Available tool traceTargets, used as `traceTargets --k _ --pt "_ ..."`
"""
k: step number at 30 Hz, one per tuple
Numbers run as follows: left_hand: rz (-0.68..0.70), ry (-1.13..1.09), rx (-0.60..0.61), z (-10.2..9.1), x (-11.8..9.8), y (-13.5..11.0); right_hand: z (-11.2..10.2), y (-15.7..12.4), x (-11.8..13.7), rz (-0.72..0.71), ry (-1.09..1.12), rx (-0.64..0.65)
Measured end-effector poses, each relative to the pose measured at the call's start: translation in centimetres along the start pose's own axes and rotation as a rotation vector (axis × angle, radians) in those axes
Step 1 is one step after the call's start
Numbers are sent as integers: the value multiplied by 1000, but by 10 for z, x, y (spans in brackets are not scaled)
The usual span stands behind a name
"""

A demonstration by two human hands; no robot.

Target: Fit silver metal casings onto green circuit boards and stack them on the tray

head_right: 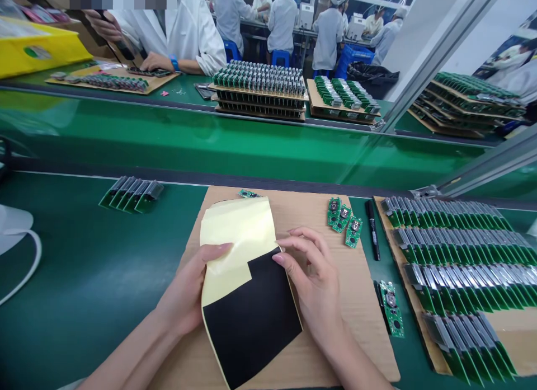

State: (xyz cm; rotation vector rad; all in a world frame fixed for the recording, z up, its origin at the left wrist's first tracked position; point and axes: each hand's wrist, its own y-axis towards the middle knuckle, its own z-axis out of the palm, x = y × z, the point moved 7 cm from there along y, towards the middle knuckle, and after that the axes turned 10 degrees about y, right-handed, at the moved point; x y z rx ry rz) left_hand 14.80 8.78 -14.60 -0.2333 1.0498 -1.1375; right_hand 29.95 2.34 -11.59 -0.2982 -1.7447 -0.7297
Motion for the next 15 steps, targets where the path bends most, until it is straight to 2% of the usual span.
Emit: traceTargets --k 9,15 --pt "63 71 26 -4 0 1 0 1 8 -98 -94 21" --pt "46 97 -30 -4 -1 1 0 -1 13 -148 -91 -18"
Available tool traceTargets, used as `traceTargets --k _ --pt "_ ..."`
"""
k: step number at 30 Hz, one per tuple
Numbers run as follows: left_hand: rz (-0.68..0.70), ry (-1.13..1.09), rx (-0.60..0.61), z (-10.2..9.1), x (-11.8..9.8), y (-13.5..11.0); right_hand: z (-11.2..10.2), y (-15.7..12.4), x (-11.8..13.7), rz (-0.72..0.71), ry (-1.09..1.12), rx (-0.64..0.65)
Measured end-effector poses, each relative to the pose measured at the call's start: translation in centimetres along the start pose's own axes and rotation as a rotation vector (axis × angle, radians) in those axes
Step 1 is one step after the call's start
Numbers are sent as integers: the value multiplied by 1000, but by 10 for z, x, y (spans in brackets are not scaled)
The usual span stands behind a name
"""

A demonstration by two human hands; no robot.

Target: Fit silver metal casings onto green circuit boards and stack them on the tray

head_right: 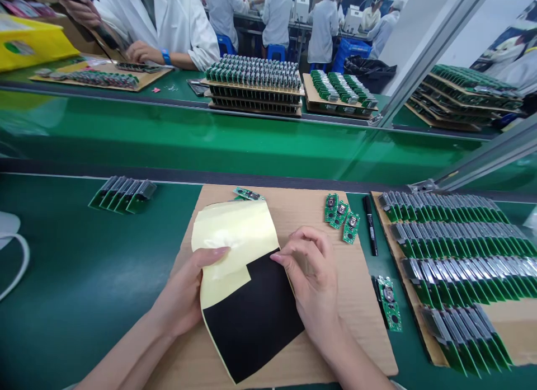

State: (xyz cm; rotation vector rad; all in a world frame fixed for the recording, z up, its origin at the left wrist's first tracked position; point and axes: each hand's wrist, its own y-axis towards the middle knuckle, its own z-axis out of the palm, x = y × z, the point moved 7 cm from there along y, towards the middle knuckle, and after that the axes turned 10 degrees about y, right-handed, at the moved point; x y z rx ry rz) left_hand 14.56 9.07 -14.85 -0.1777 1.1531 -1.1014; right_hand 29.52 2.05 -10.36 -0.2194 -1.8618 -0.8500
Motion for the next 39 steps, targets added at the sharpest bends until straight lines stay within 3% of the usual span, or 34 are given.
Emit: traceTargets --k 8,15,29,39 --pt "1 24 -11 -1 -2 1 1 0 -1 -21 -78 21" --pt "52 100 54 2 -5 0 -1 1 -1 -25 -93 28" --pt "10 73 9 -3 -2 1 -4 -1 6 -67 -89 -44" --pt "63 109 -11 -8 -4 2 -1 0 4 -82 -164 32"
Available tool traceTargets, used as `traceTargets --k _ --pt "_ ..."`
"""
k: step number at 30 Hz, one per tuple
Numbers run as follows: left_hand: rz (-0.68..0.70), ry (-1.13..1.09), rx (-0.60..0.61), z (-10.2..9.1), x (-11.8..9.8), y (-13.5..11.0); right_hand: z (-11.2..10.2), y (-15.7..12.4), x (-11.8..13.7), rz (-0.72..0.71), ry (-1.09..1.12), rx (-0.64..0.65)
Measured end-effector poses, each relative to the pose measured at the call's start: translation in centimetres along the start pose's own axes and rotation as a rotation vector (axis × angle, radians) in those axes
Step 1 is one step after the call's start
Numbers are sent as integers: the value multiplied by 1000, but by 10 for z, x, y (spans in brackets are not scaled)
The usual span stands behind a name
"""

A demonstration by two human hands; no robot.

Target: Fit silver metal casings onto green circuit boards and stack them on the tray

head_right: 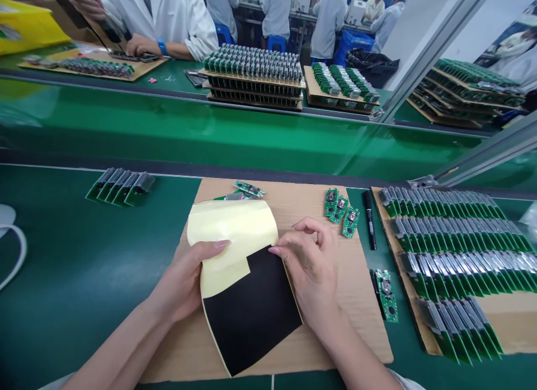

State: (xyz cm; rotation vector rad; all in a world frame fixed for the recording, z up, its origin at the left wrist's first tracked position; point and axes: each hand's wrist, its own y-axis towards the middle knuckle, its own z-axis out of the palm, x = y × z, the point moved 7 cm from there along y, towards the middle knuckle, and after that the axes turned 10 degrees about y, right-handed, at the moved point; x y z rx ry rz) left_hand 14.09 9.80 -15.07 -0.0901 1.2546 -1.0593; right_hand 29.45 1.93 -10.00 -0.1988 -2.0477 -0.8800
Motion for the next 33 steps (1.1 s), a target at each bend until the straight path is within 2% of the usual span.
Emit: traceTargets --k 4,12,18,27,30,33 --pt "-3 18 -3 -1 -1 1 0 1 0 13 5 27" --pt "-12 -32 53 6 -5 2 -1 2 1 8 -41 1" --pt "-46 -46 35 5 -1 3 -3 3 7 -77 -114 -16" --pt "83 3 49 6 -10 5 1 5 4 -82 -99 107" --pt "94 67 -18 2 -10 8 -2 5 2 -30 -15 74" --pt "136 130 -56 -1 -12 10 -4 5 -12 153 167 -34"
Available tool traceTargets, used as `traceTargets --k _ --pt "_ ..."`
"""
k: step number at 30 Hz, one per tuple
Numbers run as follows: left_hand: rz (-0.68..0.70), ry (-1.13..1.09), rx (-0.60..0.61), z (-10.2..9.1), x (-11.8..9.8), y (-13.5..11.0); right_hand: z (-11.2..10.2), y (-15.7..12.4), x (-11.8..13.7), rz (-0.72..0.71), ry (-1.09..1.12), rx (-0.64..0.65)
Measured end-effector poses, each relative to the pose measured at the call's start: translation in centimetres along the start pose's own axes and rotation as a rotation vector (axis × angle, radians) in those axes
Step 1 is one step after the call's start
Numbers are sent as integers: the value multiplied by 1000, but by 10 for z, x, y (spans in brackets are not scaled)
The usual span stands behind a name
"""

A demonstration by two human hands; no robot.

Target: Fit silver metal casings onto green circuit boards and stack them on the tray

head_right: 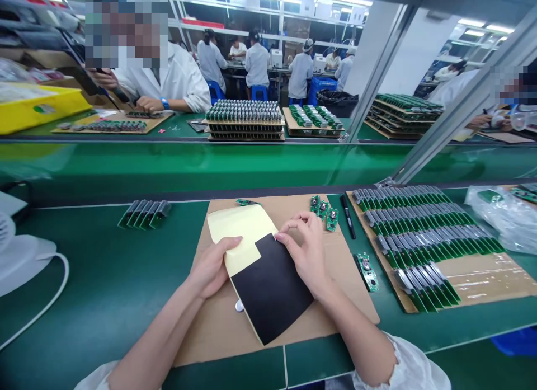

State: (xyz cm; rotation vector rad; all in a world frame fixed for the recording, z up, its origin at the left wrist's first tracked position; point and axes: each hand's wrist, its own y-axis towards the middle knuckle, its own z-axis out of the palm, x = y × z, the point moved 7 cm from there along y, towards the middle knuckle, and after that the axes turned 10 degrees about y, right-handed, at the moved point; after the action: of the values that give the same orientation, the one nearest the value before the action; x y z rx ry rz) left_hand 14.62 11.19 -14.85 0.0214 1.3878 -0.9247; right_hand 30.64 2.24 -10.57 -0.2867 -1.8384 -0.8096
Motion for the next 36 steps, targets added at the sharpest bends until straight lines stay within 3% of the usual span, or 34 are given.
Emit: traceTargets --k 5,9,12,14,18,22,24,27,30,32,34,36 --pt "74 175 17 1 -2 0 -16 7 -25 150 100 -158" --pt "175 364 26 7 -9 1 -69 1 -35 167 1 -304" --pt "297 619 -188 0 -20 1 -111 -26 -36 186 -151 -374" --pt "377 768 -366 -7 -30 -2 -127 -50 -39 212 -275 -376" --pt "486 891 -564 -14 -46 -11 -136 -84 -55 290 -448 -321" --pt "598 994 -793 -17 -59 -31 -139 -85 -56 323 -401 -353" --pt "768 963 -764 -9 -63 -42 -131 -76 -46 333 -230 -358" --pt "882 800 -467 8 -53 -44 -92 -54 -25 355 235 -263" --pt "674 546 -142 21 -29 -30 -32 -35 -3 392 516 -24" --pt "501 370 -7 27 -16 -21 4 -28 5 385 602 144" --pt "403 239 35 29 -11 -17 30 -25 6 354 619 281" --pt "374 157 1 25 -13 -15 38 -21 1 307 553 293"
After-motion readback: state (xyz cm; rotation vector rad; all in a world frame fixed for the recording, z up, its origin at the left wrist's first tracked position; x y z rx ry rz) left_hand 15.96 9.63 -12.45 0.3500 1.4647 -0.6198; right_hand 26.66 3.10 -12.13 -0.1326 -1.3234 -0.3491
